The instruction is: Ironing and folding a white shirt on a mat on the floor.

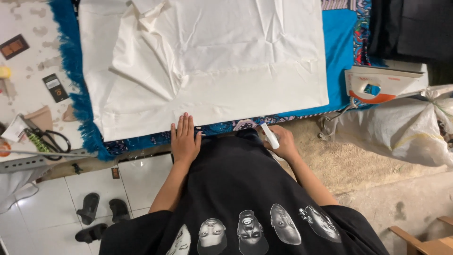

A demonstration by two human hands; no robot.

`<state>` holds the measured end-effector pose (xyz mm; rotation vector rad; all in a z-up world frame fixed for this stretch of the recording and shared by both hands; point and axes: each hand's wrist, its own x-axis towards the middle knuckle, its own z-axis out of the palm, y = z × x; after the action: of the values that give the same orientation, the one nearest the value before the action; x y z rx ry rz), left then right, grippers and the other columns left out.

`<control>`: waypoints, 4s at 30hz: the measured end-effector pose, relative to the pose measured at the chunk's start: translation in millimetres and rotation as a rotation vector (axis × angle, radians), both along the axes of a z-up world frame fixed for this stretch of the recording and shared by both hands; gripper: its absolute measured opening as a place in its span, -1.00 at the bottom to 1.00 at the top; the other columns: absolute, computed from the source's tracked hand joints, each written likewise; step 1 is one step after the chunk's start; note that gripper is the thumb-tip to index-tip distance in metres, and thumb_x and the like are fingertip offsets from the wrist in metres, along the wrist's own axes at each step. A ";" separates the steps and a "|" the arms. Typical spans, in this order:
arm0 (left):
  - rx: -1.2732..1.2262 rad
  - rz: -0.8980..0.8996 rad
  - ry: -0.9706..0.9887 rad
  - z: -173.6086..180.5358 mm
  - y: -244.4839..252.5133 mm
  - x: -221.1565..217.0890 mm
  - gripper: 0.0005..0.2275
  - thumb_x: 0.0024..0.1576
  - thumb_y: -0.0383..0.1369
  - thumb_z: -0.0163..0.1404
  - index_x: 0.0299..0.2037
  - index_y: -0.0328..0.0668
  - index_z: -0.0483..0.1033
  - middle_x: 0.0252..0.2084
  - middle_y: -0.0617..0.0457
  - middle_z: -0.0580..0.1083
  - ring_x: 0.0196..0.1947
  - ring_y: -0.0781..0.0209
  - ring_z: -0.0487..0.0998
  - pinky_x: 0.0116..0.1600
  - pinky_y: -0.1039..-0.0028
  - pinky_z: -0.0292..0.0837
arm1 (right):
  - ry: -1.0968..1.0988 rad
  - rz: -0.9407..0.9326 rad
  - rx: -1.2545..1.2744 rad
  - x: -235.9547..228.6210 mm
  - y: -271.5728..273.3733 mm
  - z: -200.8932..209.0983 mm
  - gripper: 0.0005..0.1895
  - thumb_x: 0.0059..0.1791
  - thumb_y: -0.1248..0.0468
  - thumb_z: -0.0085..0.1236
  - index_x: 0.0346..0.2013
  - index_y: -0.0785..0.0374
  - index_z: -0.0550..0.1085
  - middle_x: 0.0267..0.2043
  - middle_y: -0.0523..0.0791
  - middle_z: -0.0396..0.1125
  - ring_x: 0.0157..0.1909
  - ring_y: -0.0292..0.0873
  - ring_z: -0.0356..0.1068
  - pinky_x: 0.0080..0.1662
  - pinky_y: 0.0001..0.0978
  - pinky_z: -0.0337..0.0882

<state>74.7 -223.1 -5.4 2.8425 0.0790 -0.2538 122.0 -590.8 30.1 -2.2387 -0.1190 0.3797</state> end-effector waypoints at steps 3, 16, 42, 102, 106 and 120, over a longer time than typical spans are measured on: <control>-0.026 0.199 -0.040 5.9 32.1 -16.0 -0.45 0.36 -0.08 -0.30 0.53 -0.09 0.03 0.60 0.01 -0.07 0.58 0.05 -0.16 0.55 0.01 -0.49 | 0.021 0.090 0.054 14.7 42.5 16.7 -0.51 -0.29 0.18 0.47 -0.08 0.16 0.63 -0.13 -0.04 0.55 -0.04 0.14 0.52 0.00 0.01 0.47; -0.220 0.900 -0.243 14.3 162.6 -57.0 -0.49 0.36 -0.14 -0.11 0.48 -0.12 0.17 0.57 0.00 0.00 0.46 -0.13 0.14 0.46 0.10 0.10 | 0.004 0.622 0.133 35.1 244.7 41.5 -0.52 -0.31 0.10 0.41 -0.13 0.13 0.61 -0.20 -0.08 0.56 -0.13 0.09 0.55 -0.08 -0.05 0.53; -1.241 1.646 -0.928 -43.6 226.2 -40.9 -0.45 -0.03 -0.72 0.24 0.14 -0.50 0.24 -0.20 -0.05 0.24 -0.18 0.16 0.39 0.10 0.26 0.69 | 0.196 0.177 -0.147 -13.4 84.4 15.7 -0.32 -0.23 0.11 0.45 0.15 0.19 0.45 0.05 0.15 0.46 0.15 0.31 0.40 0.15 0.27 0.37; -0.110 -0.081 -0.263 16.3 -108.5 40.4 -0.46 0.16 -0.20 0.01 0.37 -0.16 0.34 0.46 -0.07 0.24 0.43 -0.01 0.23 0.43 0.09 0.06 | -0.769 -0.638 0.298 124.0 -219.3 -33.5 -0.75 0.09 0.61 0.17 -0.07 0.37 0.30 -0.13 0.01 0.28 -0.02 -0.05 0.40 0.14 -0.02 0.42; -0.198 -0.088 -0.359 19.2 -95.8 48.2 -0.63 0.14 -0.43 -0.12 0.16 -0.26 0.50 0.30 -0.14 0.41 0.28 -0.07 0.40 0.30 0.11 0.25 | -0.818 -0.683 0.158 99.7 -197.9 16.3 -0.81 -0.04 0.63 0.27 -0.20 0.47 0.46 -0.42 0.02 0.32 -0.41 -0.08 0.42 -0.29 -0.22 0.42; -0.160 -0.061 -0.378 -5.4 -54.5 83.1 -0.47 0.34 -0.19 -0.19 0.51 -0.10 0.09 0.58 -0.04 -0.03 0.58 0.07 -0.11 0.58 0.09 -0.42 | 0.190 -0.035 0.066 74.6 46.2 47.4 -0.56 0.16 0.15 -0.03 0.17 0.46 0.38 -0.51 0.04 0.41 -0.60 -0.04 0.47 -0.47 -0.18 0.46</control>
<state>157.8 -277.6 -10.8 2.6827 -0.1024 0.2551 196.6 -544.6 77.5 -2.1247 0.0083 0.5592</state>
